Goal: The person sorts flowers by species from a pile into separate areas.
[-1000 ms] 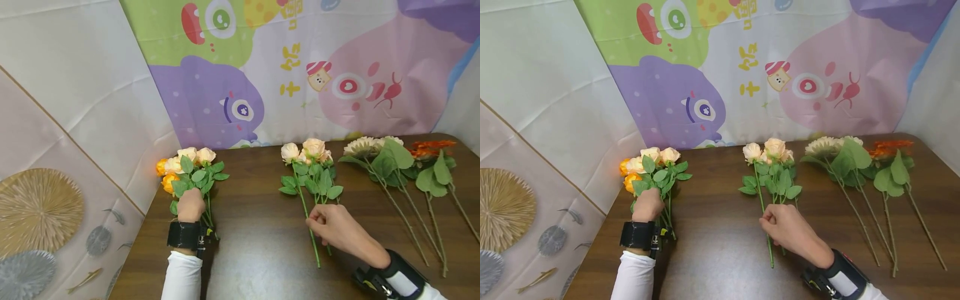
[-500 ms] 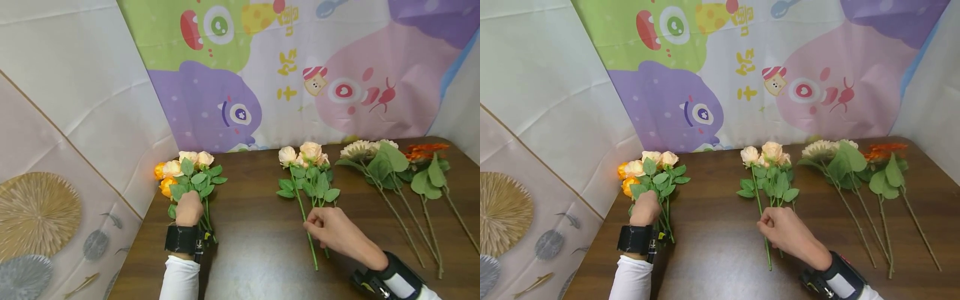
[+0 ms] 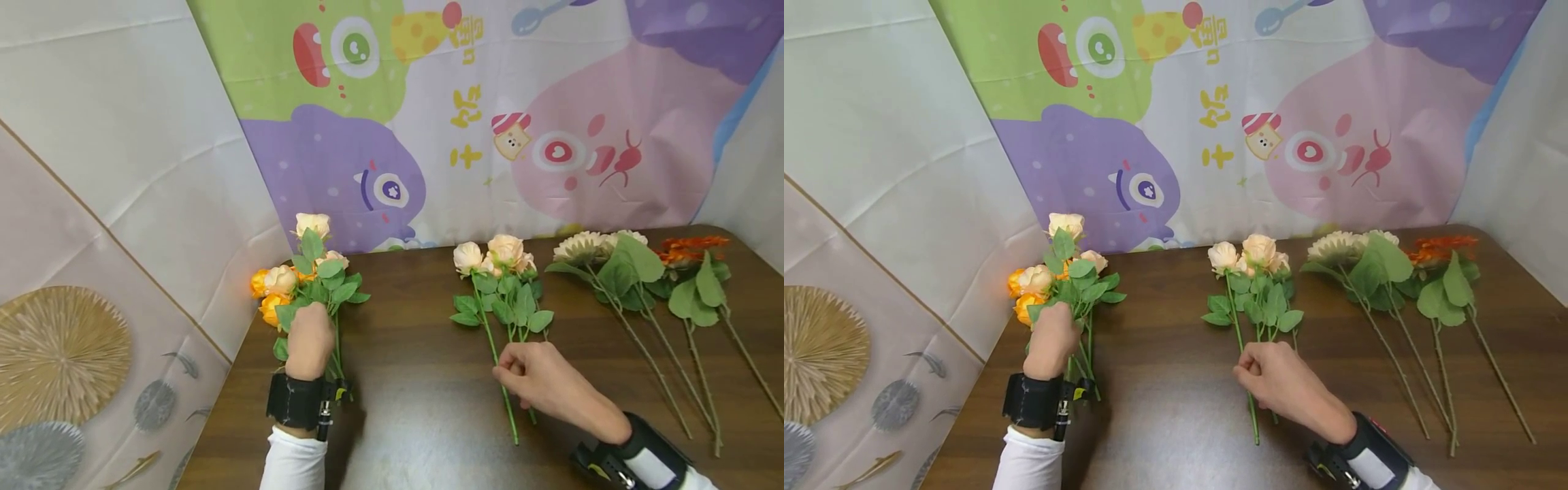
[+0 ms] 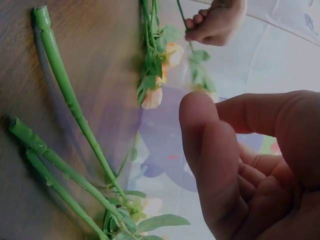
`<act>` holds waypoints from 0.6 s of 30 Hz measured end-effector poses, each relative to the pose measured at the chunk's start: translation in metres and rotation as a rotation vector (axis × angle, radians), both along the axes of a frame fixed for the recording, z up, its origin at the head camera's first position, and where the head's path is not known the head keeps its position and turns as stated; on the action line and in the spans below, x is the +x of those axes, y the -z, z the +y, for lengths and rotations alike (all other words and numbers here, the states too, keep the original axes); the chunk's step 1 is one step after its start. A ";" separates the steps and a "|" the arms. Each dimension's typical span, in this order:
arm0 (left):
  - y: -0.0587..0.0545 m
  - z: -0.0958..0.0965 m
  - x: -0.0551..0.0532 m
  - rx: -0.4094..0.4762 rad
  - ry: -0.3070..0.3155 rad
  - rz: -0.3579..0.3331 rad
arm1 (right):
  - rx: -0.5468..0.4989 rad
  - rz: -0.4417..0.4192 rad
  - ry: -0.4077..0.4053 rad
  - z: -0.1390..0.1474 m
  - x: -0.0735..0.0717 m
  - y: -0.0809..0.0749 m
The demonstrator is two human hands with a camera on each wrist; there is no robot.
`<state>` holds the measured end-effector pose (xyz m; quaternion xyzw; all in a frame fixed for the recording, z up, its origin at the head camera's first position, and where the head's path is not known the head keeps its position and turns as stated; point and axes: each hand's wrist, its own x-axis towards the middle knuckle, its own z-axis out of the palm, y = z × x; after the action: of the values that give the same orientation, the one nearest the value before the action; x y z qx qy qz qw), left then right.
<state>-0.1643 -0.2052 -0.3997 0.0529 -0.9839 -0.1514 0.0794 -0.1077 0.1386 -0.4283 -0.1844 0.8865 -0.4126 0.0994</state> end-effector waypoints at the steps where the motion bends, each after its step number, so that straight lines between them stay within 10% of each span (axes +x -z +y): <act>1: -0.002 0.004 0.002 0.009 0.010 0.029 | -0.004 -0.001 -0.008 0.000 0.000 0.000; 11: -0.015 0.059 0.022 0.060 0.300 0.296 | -0.076 0.050 -0.060 -0.001 0.004 0.000; 18: -0.009 0.099 0.037 0.259 0.627 0.300 | -0.180 0.080 -0.058 -0.003 0.006 -0.003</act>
<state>-0.1275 -0.1061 -0.3905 -0.2643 -0.9024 -0.2975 0.1653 -0.1016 0.1354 -0.4258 -0.2343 0.8434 -0.4798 0.0591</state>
